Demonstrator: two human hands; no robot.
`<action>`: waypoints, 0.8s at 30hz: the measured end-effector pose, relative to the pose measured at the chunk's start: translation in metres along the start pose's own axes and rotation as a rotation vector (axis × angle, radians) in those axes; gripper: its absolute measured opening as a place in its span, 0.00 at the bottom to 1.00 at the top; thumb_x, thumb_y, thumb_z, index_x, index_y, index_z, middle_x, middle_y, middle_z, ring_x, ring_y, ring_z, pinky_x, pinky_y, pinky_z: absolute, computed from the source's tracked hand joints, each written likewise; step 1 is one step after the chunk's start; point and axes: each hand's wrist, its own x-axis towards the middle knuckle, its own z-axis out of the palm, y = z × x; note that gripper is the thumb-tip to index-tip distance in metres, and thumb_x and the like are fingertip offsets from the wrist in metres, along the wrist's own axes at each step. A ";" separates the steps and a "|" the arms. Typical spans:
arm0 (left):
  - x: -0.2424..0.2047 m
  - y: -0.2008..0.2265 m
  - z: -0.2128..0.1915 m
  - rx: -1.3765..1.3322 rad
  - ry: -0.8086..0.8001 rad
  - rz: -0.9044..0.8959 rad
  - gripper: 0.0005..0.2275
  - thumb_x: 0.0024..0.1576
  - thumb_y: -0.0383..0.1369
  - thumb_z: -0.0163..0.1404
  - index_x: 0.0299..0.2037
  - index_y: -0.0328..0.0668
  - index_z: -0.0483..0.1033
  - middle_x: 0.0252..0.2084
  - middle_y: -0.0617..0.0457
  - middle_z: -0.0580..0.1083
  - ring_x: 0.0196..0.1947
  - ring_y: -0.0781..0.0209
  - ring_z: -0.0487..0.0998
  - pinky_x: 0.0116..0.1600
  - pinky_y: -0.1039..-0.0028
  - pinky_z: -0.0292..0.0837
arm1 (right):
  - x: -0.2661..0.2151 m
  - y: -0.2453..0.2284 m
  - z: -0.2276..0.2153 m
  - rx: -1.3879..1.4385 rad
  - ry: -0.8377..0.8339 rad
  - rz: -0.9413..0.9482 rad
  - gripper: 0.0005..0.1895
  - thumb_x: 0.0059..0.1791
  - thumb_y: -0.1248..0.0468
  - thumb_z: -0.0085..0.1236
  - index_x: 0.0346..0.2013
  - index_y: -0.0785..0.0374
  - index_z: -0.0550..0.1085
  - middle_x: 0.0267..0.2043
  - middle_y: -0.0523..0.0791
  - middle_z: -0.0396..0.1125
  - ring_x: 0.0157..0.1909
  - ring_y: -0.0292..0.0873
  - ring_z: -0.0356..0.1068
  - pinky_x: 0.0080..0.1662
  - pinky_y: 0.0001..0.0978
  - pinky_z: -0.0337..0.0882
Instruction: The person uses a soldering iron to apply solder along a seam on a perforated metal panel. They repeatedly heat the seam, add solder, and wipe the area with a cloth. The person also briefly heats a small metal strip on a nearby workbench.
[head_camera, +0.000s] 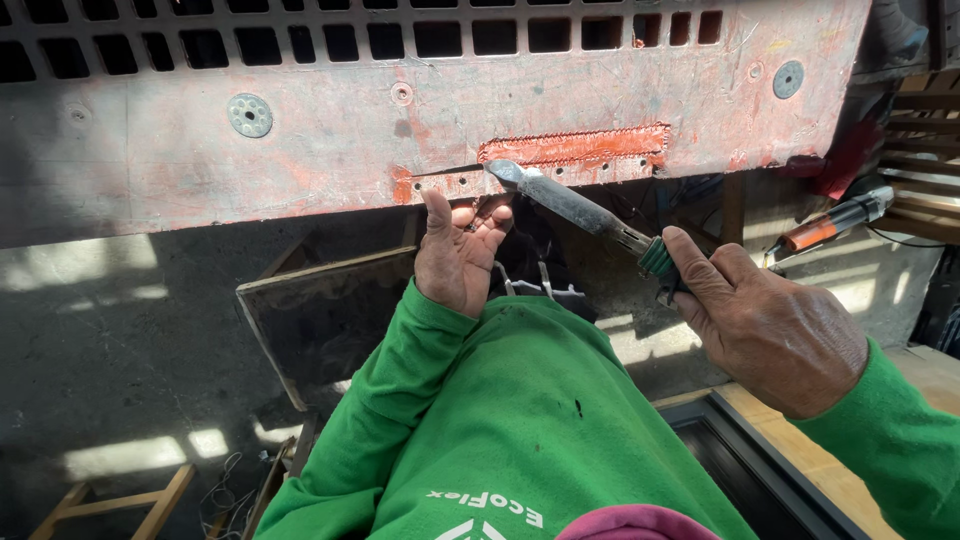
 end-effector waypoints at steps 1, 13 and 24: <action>0.000 -0.001 0.002 -0.003 0.006 0.002 0.36 0.54 0.61 0.52 0.48 0.22 0.73 0.50 0.41 0.74 0.51 0.54 0.75 0.62 0.65 0.72 | 0.002 0.001 -0.002 -0.006 0.010 -0.015 0.42 0.48 0.52 0.60 0.75 0.58 0.59 0.32 0.46 0.62 0.22 0.45 0.69 0.25 0.42 0.74; -0.006 -0.007 0.023 -0.051 0.056 0.152 0.29 0.57 0.59 0.53 0.40 0.31 0.72 0.48 0.43 0.74 0.48 0.54 0.76 0.60 0.64 0.73 | 0.030 0.038 -0.035 -0.350 -0.127 -0.236 0.38 0.52 0.50 0.49 0.75 0.58 0.55 0.32 0.42 0.58 0.25 0.35 0.67 0.27 0.27 0.77; -0.009 -0.012 0.026 -0.025 0.131 0.208 0.29 0.54 0.59 0.52 0.38 0.32 0.77 0.46 0.43 0.75 0.44 0.55 0.76 0.59 0.63 0.74 | 0.033 0.041 -0.046 -0.447 -0.288 -0.175 0.40 0.53 0.47 0.47 0.77 0.58 0.53 0.35 0.42 0.59 0.28 0.34 0.69 0.26 0.25 0.76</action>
